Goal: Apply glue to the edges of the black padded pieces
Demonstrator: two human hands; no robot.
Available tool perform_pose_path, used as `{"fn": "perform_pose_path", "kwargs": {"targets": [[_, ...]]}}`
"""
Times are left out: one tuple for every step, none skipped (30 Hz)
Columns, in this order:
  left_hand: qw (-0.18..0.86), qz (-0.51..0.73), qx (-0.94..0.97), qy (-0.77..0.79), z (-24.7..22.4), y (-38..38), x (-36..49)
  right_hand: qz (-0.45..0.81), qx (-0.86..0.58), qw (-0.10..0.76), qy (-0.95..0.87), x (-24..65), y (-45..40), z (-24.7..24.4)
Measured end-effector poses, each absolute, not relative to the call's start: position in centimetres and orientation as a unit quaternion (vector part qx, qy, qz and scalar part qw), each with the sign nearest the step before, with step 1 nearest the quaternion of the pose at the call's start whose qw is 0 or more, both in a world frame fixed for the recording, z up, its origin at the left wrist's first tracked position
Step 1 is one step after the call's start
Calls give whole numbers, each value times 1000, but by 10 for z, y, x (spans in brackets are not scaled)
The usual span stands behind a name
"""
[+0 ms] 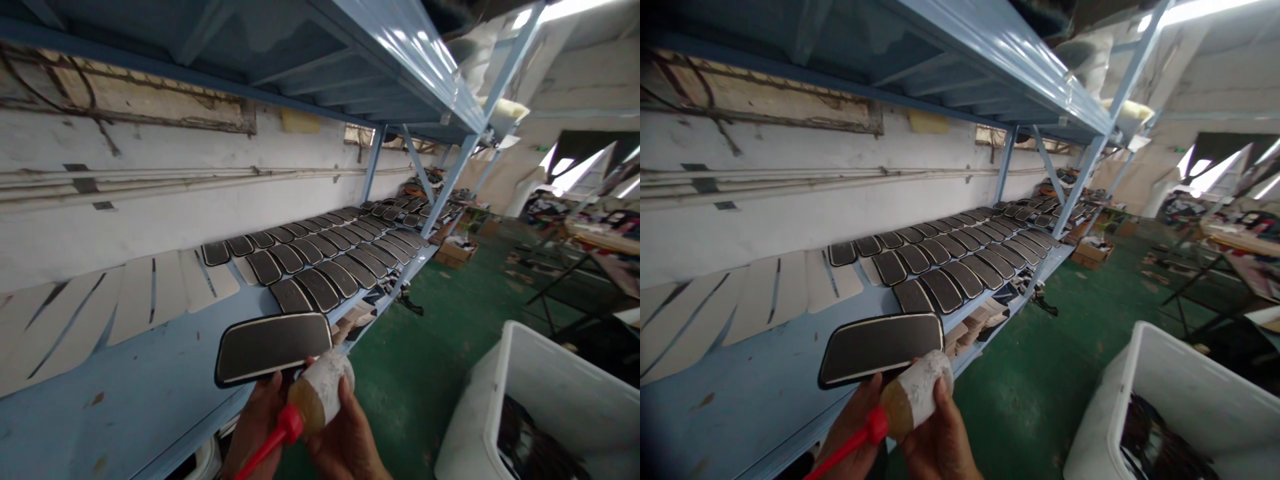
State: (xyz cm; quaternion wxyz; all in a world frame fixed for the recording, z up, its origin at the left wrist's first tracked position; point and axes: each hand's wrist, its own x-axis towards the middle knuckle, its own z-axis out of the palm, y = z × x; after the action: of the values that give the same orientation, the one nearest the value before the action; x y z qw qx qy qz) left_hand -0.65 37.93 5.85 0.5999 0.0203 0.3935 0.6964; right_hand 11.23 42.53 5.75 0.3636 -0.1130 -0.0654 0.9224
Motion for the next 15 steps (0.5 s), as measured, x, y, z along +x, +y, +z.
{"fn": "perform_pose_path", "kwargs": {"targets": [[599, 698, 29, 392, 52, 370, -10, 926, -113, 355, -70, 117, 429, 58], [596, 697, 32, 398, 44, 361, -17, 929, -113, 344, -75, 123, 433, 59], [592, 688, 36, 417, 37, 351, -27, 933, -115, 332, -80, 130, 437, 61], [575, 678, 26, 457, 31, 342, -41, 936, -118, 320, -86, 136, 441, 64], [544, 669, 23, 506, 28, 335, -58, 939, -121, 309, -93, 143, 445, 67], [503, 671, 41, 543, 29, 329, -76, 941, -124, 296, -103, 150, 448, 71], [464, 675, 59, 571, 34, 326, -94, 944, -127, 284, -114, 156, 451, 74], [443, 672, 71, 589, 44, 325, -109, 945, -130, 273, -124, 161, 453, 77], [451, 658, 82, 598, 57, 328, -122, 946, -134, 265, -133, 165, 455, 79], [468, 639, 109, 601, 74, 332, -130, 946, -139, 257, -141, 168, 456, 81], [504, 607, 155, 595, 91, 338, -134, 946, -144, 248, -149, 170, 456, 82], [529, 580, 199, 587, 108, 345, -134, 947, -149, 237, -157, 172, 456, 83], [562, 538, 238, 582, 123, 353, -130, 948, -153, 225, -167, 172, 456, 84], [590, 501, 274, 571, 136, 361, -123, 948, -155, 213, -177, 172, 455, 85], [611, 471, 298, 562, 144, 369, -115, 948, -155, 205, -188, 172, 454, 86]]}}
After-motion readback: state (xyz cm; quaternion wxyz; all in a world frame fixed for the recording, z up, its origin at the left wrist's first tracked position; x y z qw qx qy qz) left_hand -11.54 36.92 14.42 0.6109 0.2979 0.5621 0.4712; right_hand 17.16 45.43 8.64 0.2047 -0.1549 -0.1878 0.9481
